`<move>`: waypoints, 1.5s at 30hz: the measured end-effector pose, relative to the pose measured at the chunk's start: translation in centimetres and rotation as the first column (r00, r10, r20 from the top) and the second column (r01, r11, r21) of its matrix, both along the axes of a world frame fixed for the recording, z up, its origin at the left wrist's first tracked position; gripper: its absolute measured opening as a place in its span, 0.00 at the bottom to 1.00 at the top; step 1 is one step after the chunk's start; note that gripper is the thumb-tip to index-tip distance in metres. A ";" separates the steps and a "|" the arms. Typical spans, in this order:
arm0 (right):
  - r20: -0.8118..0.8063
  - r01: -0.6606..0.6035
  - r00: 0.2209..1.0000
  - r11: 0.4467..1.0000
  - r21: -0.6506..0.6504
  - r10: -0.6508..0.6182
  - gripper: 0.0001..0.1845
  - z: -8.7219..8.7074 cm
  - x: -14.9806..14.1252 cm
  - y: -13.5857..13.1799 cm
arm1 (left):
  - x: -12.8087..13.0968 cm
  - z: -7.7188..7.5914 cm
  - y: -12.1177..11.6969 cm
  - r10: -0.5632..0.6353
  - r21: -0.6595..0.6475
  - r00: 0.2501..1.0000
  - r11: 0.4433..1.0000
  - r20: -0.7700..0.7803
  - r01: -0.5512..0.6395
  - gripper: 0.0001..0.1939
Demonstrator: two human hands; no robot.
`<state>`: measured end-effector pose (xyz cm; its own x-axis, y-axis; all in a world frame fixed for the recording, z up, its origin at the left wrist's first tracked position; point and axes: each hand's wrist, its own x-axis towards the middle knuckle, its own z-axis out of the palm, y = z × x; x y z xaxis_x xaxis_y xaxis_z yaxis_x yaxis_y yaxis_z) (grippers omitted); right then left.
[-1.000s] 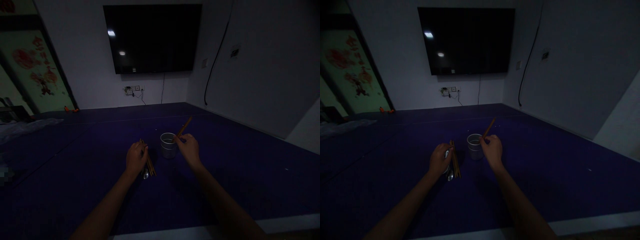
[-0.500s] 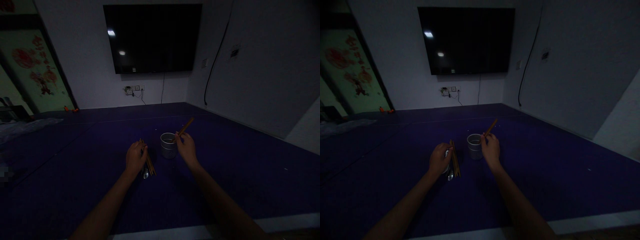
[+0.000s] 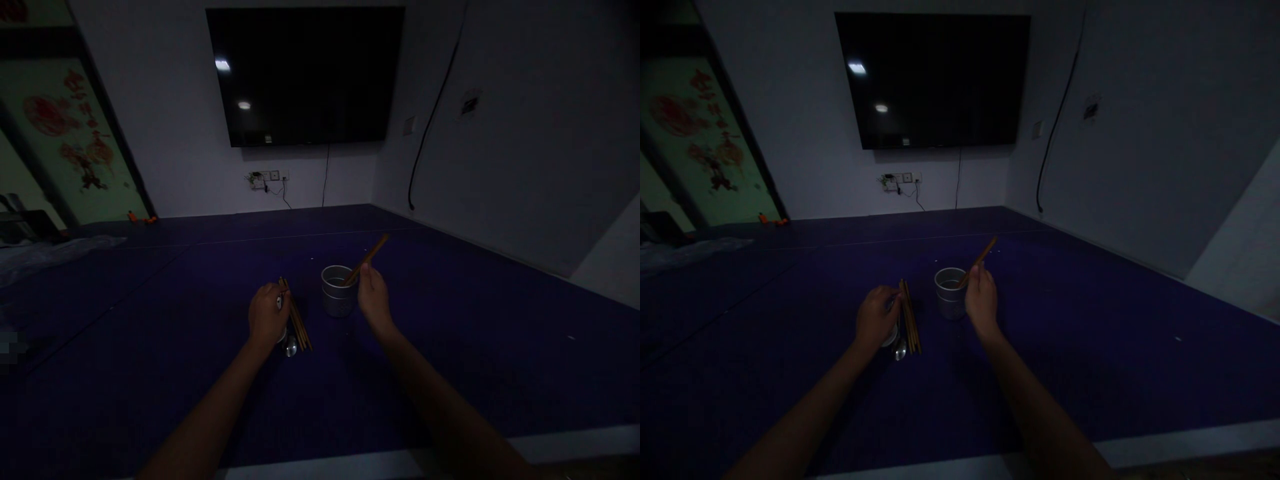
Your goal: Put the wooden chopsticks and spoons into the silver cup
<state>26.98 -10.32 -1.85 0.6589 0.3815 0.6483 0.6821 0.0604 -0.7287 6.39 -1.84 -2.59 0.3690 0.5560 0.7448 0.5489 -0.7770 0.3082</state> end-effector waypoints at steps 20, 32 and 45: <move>0.341 -0.132 0.822 0.735 -0.666 0.456 0.13 -1.3 -8.7 -0.3 | 0.1 -0.9 0.3 -0.014 -0.134 0.915 0.990 -0.403 -0.044 0.06; 0.270 -0.125 0.838 0.649 -0.750 0.473 0.14 -1.5 -9.0 -0.6 | 0.2 -1.1 0.4 -0.050 -0.187 0.891 0.982 -0.450 -0.039 0.09; 0.250 -0.068 0.847 0.562 -0.824 0.469 0.17 -1.5 -9.0 -0.3 | 0.3 -0.6 0.2 -0.115 -0.263 0.866 0.965 -0.486 -0.019 0.14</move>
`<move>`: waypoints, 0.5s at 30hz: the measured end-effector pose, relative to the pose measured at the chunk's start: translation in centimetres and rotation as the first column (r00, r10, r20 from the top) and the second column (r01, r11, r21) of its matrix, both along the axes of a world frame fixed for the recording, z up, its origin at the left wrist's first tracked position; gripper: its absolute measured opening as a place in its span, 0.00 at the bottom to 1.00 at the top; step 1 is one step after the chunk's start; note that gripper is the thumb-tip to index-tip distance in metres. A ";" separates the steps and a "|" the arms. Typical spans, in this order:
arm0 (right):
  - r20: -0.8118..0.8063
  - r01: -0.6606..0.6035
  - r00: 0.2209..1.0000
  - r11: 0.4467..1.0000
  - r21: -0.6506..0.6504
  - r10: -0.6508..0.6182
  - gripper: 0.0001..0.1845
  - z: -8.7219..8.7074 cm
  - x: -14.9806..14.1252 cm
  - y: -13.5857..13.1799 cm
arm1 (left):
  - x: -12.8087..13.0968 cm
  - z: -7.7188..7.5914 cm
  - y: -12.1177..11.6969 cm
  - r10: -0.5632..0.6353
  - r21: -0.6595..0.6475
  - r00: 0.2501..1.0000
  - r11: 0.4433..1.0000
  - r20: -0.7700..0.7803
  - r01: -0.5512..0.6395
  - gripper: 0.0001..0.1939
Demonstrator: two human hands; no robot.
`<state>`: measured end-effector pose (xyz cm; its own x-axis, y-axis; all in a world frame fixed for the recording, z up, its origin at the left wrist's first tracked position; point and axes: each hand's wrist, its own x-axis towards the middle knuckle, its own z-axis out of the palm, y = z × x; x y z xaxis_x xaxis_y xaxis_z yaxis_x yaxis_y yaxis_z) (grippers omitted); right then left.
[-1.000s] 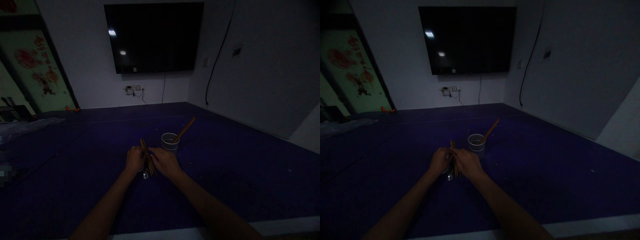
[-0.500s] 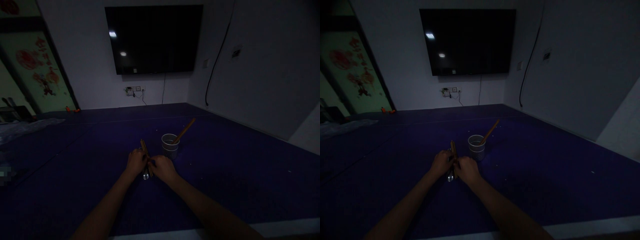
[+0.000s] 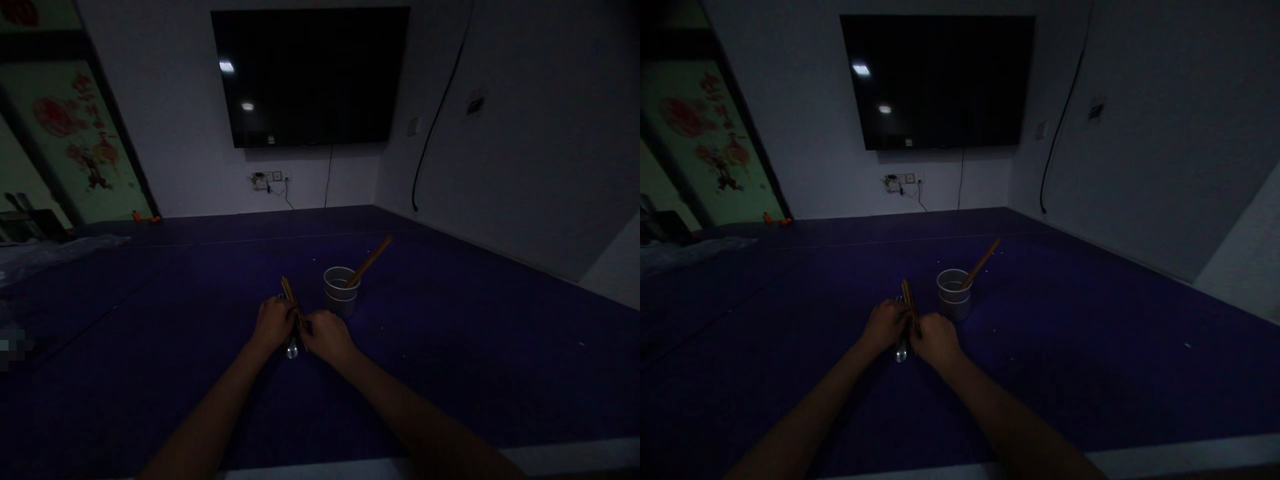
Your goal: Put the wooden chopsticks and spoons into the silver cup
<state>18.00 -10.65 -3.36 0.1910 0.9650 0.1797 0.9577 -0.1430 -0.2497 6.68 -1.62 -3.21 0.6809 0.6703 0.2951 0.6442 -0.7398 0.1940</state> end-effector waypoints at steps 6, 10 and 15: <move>-0.003 0.043 0.999 0.999 -0.015 -0.043 0.19 0.0 0.1 0.1 | 0.0 0.1 -0.1 -0.056 -0.001 0.998 0.998 0.007 0.056 0.16; -0.021 0.049 0.999 0.998 -0.026 -0.050 0.20 0.1 0.3 0.1 | 0.0 0.0 -0.1 -0.059 0.002 0.998 0.998 0.014 0.059 0.15; -0.021 0.071 0.997 0.997 -0.029 -0.072 0.17 0.0 0.3 0.1 | 0.0 0.0 -0.1 -0.070 -0.002 0.997 0.998 0.031 0.070 0.15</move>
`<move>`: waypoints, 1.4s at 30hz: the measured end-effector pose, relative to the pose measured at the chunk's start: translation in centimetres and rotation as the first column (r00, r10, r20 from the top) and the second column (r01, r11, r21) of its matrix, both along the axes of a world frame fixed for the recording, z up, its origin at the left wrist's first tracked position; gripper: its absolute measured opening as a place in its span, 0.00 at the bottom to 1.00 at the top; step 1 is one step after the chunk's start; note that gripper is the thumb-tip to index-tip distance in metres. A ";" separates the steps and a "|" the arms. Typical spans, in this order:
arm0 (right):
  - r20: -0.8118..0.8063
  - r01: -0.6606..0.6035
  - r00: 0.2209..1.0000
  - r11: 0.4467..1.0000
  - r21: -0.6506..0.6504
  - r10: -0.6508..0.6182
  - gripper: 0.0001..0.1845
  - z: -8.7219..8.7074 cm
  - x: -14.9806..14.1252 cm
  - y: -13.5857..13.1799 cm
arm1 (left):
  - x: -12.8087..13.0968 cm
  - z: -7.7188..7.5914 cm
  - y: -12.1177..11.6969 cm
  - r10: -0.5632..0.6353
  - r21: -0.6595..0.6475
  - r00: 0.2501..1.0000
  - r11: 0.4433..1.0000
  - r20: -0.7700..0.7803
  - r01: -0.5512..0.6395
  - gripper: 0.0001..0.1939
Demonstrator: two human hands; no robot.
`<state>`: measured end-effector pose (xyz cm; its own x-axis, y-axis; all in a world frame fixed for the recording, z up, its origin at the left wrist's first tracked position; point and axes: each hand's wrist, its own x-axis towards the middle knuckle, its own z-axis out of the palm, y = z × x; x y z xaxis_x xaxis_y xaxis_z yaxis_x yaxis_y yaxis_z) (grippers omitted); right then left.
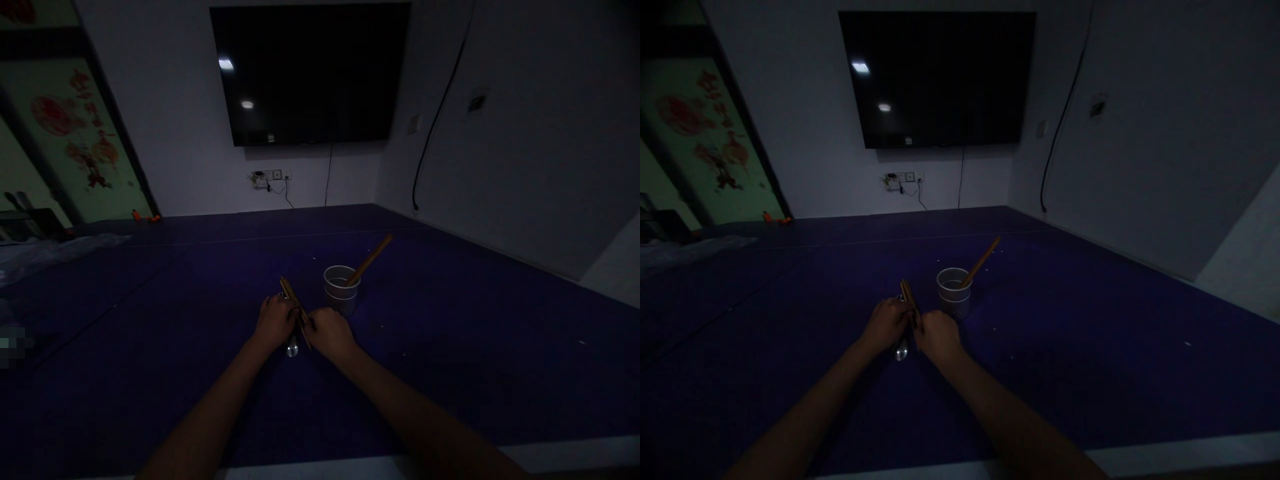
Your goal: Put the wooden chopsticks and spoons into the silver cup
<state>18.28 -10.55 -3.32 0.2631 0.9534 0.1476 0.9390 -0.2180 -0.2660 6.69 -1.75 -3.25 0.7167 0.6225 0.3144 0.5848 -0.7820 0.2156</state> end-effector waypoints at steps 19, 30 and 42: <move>0.050 0.080 0.996 0.997 -0.021 -0.079 0.16 0.4 0.0 -0.1 | -0.1 0.5 -0.4 -0.036 0.009 0.997 0.999 -0.074 0.037 0.13; 0.146 0.077 0.987 0.997 -0.022 -0.073 0.16 0.7 -0.2 0.0 | -0.1 1.1 -0.8 -0.009 -0.002 0.998 1.000 -0.069 0.009 0.11; 0.113 0.121 0.986 0.993 -0.005 -0.120 0.17 0.7 -0.1 0.1 | -0.1 0.5 -0.7 -0.077 0.014 0.995 0.997 -0.070 0.078 0.12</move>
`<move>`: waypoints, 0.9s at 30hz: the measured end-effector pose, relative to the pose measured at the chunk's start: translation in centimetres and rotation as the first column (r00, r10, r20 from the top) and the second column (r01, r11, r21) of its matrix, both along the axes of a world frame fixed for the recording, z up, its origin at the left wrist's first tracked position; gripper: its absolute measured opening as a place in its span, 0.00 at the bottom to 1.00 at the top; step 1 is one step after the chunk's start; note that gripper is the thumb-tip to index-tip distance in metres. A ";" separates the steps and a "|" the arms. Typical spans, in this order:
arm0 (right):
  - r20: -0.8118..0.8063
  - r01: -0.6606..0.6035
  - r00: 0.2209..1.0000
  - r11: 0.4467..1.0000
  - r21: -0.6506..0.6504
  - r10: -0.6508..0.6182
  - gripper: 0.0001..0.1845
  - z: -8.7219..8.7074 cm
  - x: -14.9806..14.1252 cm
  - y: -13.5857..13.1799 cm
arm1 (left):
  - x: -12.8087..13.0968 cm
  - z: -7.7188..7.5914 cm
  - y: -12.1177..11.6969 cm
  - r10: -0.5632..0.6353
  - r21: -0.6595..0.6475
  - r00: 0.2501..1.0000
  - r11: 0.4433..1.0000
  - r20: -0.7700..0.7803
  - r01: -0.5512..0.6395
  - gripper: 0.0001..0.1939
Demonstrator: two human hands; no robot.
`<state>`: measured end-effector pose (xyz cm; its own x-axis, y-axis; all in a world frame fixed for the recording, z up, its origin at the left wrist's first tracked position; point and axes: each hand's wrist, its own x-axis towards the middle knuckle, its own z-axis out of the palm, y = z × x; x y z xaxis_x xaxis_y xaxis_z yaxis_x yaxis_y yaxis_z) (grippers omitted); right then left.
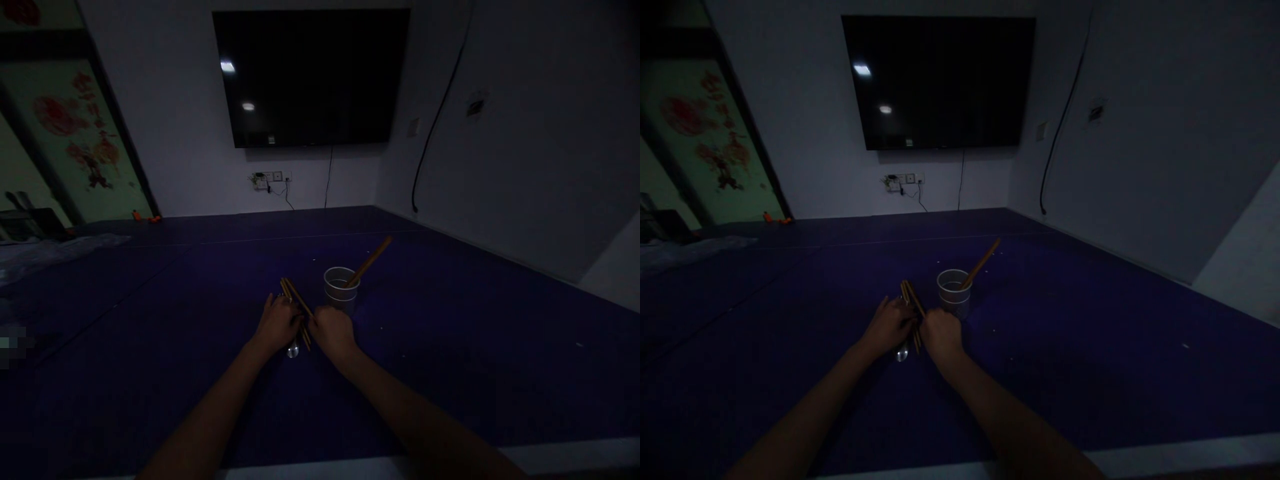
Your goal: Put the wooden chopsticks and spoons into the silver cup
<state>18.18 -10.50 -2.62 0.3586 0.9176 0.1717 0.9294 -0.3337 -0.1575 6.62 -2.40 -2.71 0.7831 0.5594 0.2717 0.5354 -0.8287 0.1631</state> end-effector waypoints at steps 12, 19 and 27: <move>-0.064 0.050 0.997 0.998 0.046 -0.047 0.16 0.1 0.1 -0.1 | 0.0 0.2 -0.2 -0.005 -0.030 1.000 1.000 0.023 0.005 0.11; -0.200 -0.036 0.973 0.937 0.347 0.111 0.13 0.6 0.8 -0.3 | 0.4 0.2 0.7 0.151 -0.321 0.827 0.946 0.542 0.038 0.20; -0.369 -0.125 0.857 0.841 0.526 0.358 0.13 -0.3 1.2 0.4 | 0.8 0.0 1.3 0.486 -0.685 0.486 0.572 0.726 0.451 0.21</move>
<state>19.39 -10.14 -2.88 0.2788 0.8306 0.4820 0.7599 0.1161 -0.6396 7.38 -1.07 -2.70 0.4300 0.8802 0.2009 -0.2354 -0.1055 0.9662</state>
